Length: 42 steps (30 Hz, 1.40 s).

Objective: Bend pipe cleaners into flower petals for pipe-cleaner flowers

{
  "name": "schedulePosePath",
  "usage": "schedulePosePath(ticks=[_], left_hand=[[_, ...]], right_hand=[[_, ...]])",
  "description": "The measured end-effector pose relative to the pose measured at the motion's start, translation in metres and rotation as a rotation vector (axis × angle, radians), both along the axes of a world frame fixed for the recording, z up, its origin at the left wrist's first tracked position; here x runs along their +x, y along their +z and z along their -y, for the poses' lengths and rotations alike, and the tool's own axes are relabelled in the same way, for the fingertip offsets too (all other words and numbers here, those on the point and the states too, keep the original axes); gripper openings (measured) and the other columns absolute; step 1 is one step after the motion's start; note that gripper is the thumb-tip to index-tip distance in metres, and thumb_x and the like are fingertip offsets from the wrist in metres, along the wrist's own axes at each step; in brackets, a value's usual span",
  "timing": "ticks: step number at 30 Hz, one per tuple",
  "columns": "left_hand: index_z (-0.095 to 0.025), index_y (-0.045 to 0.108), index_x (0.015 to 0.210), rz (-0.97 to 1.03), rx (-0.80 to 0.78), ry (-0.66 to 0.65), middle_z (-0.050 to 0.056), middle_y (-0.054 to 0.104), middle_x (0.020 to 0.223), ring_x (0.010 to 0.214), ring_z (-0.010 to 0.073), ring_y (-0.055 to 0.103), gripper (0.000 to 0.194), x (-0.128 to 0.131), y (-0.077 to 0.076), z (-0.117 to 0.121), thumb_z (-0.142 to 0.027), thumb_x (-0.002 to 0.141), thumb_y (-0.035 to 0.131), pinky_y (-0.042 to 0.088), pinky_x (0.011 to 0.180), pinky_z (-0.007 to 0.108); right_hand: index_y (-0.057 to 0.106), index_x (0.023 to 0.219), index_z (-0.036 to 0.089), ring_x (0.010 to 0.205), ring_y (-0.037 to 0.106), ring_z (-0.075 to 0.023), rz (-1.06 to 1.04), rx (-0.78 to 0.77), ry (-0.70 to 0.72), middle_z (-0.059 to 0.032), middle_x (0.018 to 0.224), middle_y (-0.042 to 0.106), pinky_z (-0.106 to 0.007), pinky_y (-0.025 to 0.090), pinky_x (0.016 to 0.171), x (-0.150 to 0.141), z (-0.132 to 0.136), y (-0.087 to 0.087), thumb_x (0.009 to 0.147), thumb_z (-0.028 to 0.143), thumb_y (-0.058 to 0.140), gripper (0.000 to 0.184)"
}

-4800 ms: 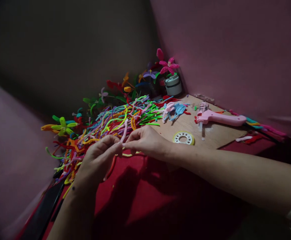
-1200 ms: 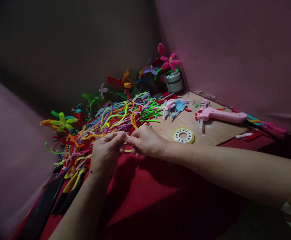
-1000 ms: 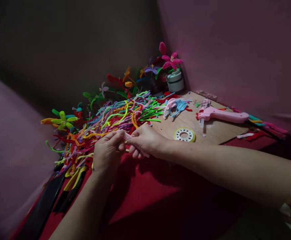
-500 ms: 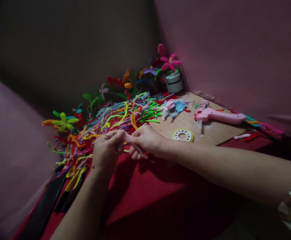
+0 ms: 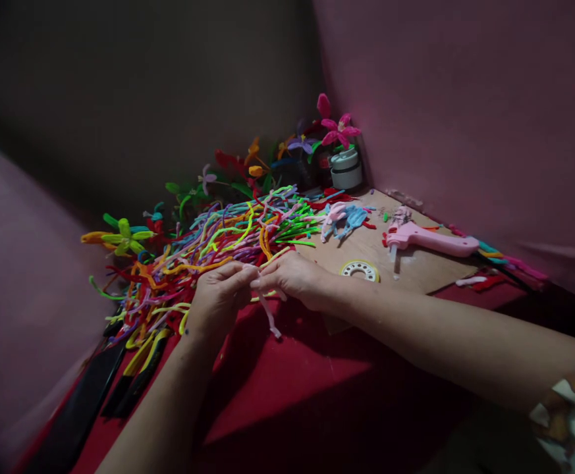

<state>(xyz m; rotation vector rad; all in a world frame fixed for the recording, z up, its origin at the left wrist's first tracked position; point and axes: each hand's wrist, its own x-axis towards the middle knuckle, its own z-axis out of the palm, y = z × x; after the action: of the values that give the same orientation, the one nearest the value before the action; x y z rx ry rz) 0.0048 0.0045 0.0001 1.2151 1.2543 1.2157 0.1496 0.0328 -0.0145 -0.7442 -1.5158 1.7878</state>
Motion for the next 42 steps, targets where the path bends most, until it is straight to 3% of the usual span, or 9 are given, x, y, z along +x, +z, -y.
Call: schedulePosePath(ticks=[6, 9, 12, 21, 29, 32, 35, 38, 42], left_hand=[[-0.012, 0.062, 0.072, 0.088, -0.039, -0.064, -0.004, 0.045, 0.049, 0.038, 0.0014, 0.031, 0.027, 0.003, -0.004, -0.001, -0.039, 0.069, 0.065, 0.021, 0.038, 0.016], [-0.012, 0.06, 0.074, 0.164, -0.202, -0.241, -0.005, 0.042, 0.048, 0.036, 0.0015, 0.028, 0.03, 0.004, -0.006, 0.002, -0.042, 0.073, 0.061, 0.017, 0.036, 0.015], [-0.01, 0.06, 0.074, 0.161, -0.301, -0.368, 0.0, 0.053, 0.058, 0.036, 0.0007, 0.031, 0.023, 0.004, -0.006, 0.006, -0.034, 0.073, 0.062, 0.015, 0.034, 0.015], [-0.013, 0.053, 0.071, 0.204, -0.331, -0.326, -0.003, 0.052, 0.056, 0.035, -0.0003, 0.03, 0.018, 0.004, -0.006, 0.01, -0.025, 0.07, 0.066, 0.018, 0.034, 0.014], [-0.016, 0.049, 0.066, -0.033, -0.321, -0.251, -0.008, 0.044, 0.044, 0.029, 0.001, 0.025, 0.027, 0.015, -0.001, 0.018, -0.033, 0.063, 0.069, 0.014, 0.031, 0.015], [-0.016, 0.052, 0.069, -0.135, -0.306, -0.35, -0.007, 0.047, 0.046, 0.031, 0.0019, 0.028, 0.023, 0.011, 0.003, 0.022, -0.03, 0.063, 0.069, 0.017, 0.032, 0.016], [-0.016, 0.058, 0.082, -0.283, -0.128, -0.309, -0.005, 0.051, 0.053, 0.041, 0.0057, 0.04, 0.02, 0.0, 0.002, 0.023, -0.026, 0.067, 0.065, 0.031, 0.041, 0.017], [-0.02, 0.058, 0.1, -0.521, 0.306, -0.083, -0.002, 0.055, 0.066, 0.058, 0.0095, 0.05, 0.025, -0.009, -0.006, 0.018, -0.021, 0.075, 0.057, 0.042, 0.058, 0.021], [-0.022, 0.059, 0.106, -0.844, 0.812, -0.11, 0.005, 0.058, 0.089, 0.078, 0.0121, 0.056, 0.029, -0.006, -0.018, 0.014, -0.014, 0.08, 0.052, 0.044, 0.068, 0.022]], right_hand=[[0.053, 0.051, 0.013, 0.037, 0.026, -0.0035, -0.122, -0.096, -0.066, 0.0063, 0.04, 0.039, -0.022, 0.016, 0.04, 0.0, 0.002, 0.008, 0.061, 0.025, 0.067, 0.021], [0.052, 0.051, 0.013, 0.037, 0.028, -0.0036, -0.246, -0.166, -0.199, 0.0061, 0.041, 0.04, -0.022, 0.02, 0.04, 0.001, -0.002, 0.01, 0.062, 0.026, 0.066, 0.022], [0.053, 0.053, 0.013, 0.038, 0.031, -0.0038, -0.303, -0.187, -0.341, 0.0062, 0.043, 0.041, -0.021, 0.023, 0.041, 0.002, -0.009, 0.009, 0.06, 0.021, 0.067, 0.017], [0.055, 0.057, 0.012, 0.043, 0.036, -0.0048, -0.376, -0.265, -0.365, 0.0027, 0.049, 0.047, -0.021, 0.024, 0.042, 0.001, -0.016, 0.006, 0.062, 0.016, 0.065, 0.012], [0.053, 0.05, 0.012, 0.036, 0.039, -0.0069, -0.293, -0.257, -0.36, 0.0015, 0.041, 0.047, -0.022, 0.026, 0.039, -0.004, -0.016, -0.002, 0.067, 0.017, 0.061, 0.02], [0.053, 0.053, 0.012, 0.038, 0.04, -0.006, -0.367, -0.338, -0.397, 0.0016, 0.043, 0.048, -0.02, 0.029, 0.041, -0.001, -0.021, 0.001, 0.067, 0.009, 0.059, 0.016], [0.052, 0.058, 0.012, 0.04, 0.041, -0.0063, -0.44, -0.472, -0.471, 0.002, 0.046, 0.049, -0.02, 0.033, 0.043, 0.002, -0.026, 0.006, 0.068, 0.002, 0.052, 0.015], [0.052, 0.061, 0.013, 0.041, 0.042, -0.0073, -0.42, -0.57, -0.43, 0.0013, 0.048, 0.05, -0.021, 0.034, 0.042, 0.002, -0.026, 0.009, 0.069, 0.0, 0.049, 0.015], [0.05, 0.061, 0.013, 0.041, 0.04, -0.0073, -0.419, -0.6, -0.252, 0.0016, 0.047, 0.048, -0.021, 0.032, 0.041, 0.0, -0.021, 0.002, 0.071, 0.005, 0.051, 0.013]])
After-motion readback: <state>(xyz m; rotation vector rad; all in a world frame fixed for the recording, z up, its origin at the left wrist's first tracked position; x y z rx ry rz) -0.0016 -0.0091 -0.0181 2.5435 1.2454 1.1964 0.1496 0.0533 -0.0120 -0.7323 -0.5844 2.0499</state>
